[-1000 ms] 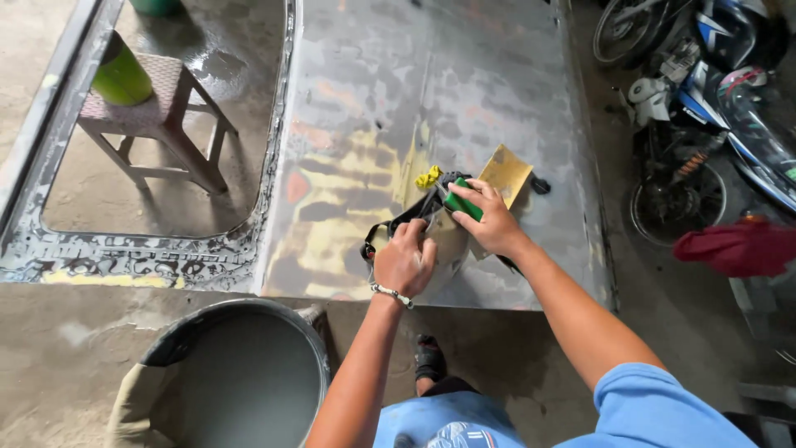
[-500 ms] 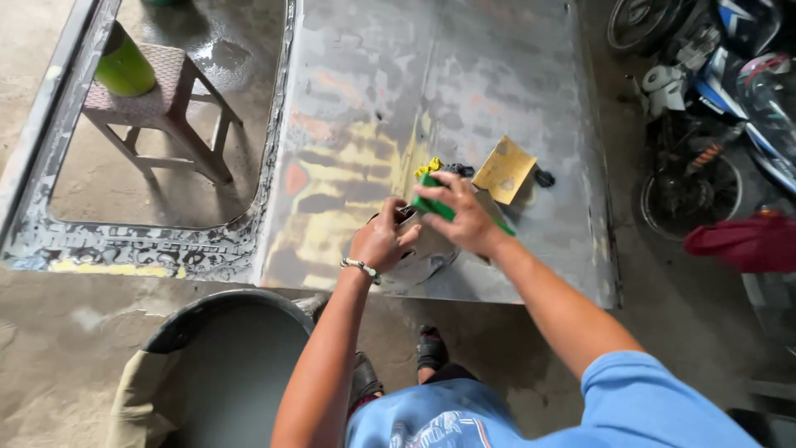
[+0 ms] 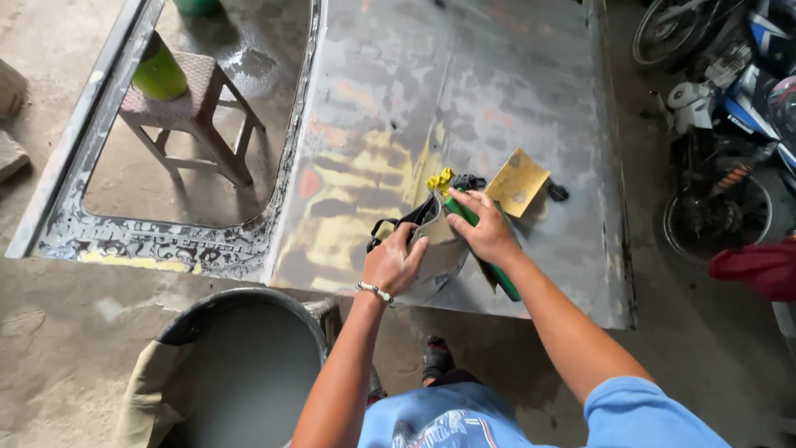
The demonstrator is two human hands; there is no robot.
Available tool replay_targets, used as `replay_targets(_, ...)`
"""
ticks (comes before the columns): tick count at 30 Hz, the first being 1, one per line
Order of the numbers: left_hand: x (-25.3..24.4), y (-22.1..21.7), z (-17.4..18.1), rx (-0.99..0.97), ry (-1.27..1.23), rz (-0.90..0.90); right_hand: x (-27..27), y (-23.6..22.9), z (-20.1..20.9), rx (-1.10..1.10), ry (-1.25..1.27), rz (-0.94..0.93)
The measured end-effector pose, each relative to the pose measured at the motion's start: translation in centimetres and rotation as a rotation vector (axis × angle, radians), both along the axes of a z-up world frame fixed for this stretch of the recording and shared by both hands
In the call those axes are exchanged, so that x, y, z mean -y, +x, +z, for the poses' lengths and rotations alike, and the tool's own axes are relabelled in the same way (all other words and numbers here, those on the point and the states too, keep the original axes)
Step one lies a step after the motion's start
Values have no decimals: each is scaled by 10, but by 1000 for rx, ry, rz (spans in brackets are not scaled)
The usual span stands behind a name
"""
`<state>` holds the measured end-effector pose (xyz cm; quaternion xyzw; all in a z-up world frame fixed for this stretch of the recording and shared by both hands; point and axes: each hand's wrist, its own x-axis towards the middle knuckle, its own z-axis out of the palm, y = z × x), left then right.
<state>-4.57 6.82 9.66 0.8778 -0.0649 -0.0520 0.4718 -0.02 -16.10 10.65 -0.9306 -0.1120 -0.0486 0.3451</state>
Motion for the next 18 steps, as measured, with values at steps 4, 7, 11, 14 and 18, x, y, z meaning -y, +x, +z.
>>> replay_targets(4, 6, -2, -9, 20, -16, 42, -29, -23, 2, 121, -156, 11)
replay_targets(7, 22, -3, -27, 20, 22, 47, -29, -9, -9, 65, -280, -48)
replay_targets(11, 59, -13, -32, 65, -70, 93, -30, -16, -7, 24, -258, -159)
replay_targets(14, 74, -3, -32, 78, -144, 128, -28, -12, 3, 12, -291, -169)
replay_targets(18, 82, -21, -41, 130, -148, 134, 7, 19, -33, -211, -171, -347)
